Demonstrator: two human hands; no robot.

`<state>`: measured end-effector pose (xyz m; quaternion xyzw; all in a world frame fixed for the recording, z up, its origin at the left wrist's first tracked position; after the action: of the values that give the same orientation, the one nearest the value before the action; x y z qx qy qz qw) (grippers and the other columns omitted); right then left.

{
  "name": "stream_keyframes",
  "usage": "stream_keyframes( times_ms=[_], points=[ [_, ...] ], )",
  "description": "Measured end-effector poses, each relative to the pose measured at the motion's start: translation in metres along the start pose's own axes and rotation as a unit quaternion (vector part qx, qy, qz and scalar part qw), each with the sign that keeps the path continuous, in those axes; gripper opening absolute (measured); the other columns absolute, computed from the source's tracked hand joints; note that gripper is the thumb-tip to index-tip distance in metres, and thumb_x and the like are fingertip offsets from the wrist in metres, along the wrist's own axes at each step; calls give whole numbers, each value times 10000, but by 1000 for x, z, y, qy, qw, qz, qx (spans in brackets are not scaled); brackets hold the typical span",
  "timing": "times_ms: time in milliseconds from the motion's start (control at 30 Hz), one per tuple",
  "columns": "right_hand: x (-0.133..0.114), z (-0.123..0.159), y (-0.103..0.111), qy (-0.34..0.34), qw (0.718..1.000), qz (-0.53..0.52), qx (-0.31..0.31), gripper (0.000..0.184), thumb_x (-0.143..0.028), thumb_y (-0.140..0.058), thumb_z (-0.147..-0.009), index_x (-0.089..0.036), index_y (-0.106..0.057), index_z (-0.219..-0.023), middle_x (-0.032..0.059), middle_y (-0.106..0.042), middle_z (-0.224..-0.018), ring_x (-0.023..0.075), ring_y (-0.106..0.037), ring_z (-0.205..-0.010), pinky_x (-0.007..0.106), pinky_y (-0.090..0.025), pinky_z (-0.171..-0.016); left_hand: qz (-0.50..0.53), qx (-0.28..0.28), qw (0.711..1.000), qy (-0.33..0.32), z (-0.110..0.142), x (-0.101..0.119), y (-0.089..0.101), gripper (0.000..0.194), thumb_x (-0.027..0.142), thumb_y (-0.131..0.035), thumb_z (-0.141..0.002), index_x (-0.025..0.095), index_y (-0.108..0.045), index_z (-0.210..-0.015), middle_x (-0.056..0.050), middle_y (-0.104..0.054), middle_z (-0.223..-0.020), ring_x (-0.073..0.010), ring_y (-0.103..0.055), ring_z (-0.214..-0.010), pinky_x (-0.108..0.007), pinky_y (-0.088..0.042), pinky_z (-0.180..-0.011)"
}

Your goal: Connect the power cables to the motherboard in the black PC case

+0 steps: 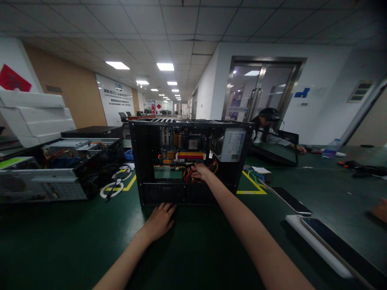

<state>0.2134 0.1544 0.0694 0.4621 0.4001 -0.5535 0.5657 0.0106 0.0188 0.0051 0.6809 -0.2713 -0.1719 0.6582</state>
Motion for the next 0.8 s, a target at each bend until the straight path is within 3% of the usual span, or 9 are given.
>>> stream_keyframes(
  times_ms=[100,233,467,600,800],
  points=[
    [2,1,5,-63,998,-9,5,82,-179,-418,-831,-166,-393,-908,-18,-493,-685,57,-537,-500,229,-497,-568,1,1,1000,0,0,0,0,530,256,-422,-758,225,-312,-1276,-57,-375,-1284,-235,-337,-1143,-385,-306,-923],
    [4,-4,8,-99,994,-37,-2,62,-174,-375,-850,-166,-390,-909,18,-514,-789,82,-580,-577,258,-501,-584,1,-1,1000,3,1,1,0,527,253,-426,-757,232,-316,-1272,-53,-374,-1285,-235,-327,-1154,-386,-293,-933],
    [6,-11,9,-114,982,-147,-21,43,-104,-403,-829,-141,-395,-849,-12,-452,-701,90,-564,-612,272,-508,-588,1,-3,1000,7,0,1,0,526,251,-431,-762,224,-315,-1274,-66,-372,-1280,-246,-324,-1155,-395,-301,-927],
    [5,-12,9,-128,978,-163,-17,42,-105,-393,-831,-147,-397,-830,-17,-424,-673,95,-546,-599,261,-505,-531,0,-2,1000,6,1,2,0,517,252,-425,-769,234,-313,-1273,-60,-375,-1278,-241,-329,-1152,-391,-303,-924],
    [4,-12,10,-129,975,-178,-31,82,-90,-357,-836,-148,-382,-784,-11,-430,-677,93,-539,-598,264,-503,-568,-3,-5,1000,4,1,4,5,520,242,-434,-761,215,-323,-1269,-69,-382,-1272,-238,-331,-1152,-384,-300,-931]
  ],
)
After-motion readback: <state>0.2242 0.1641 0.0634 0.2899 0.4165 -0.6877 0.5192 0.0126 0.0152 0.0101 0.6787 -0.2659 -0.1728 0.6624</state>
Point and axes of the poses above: each hand's wrist, its own z-axis away from the middle knuckle, its own y-axis out of the back of the hand, x = y × z, the point moved 2 cm from there along -z, towards the middle knuckle
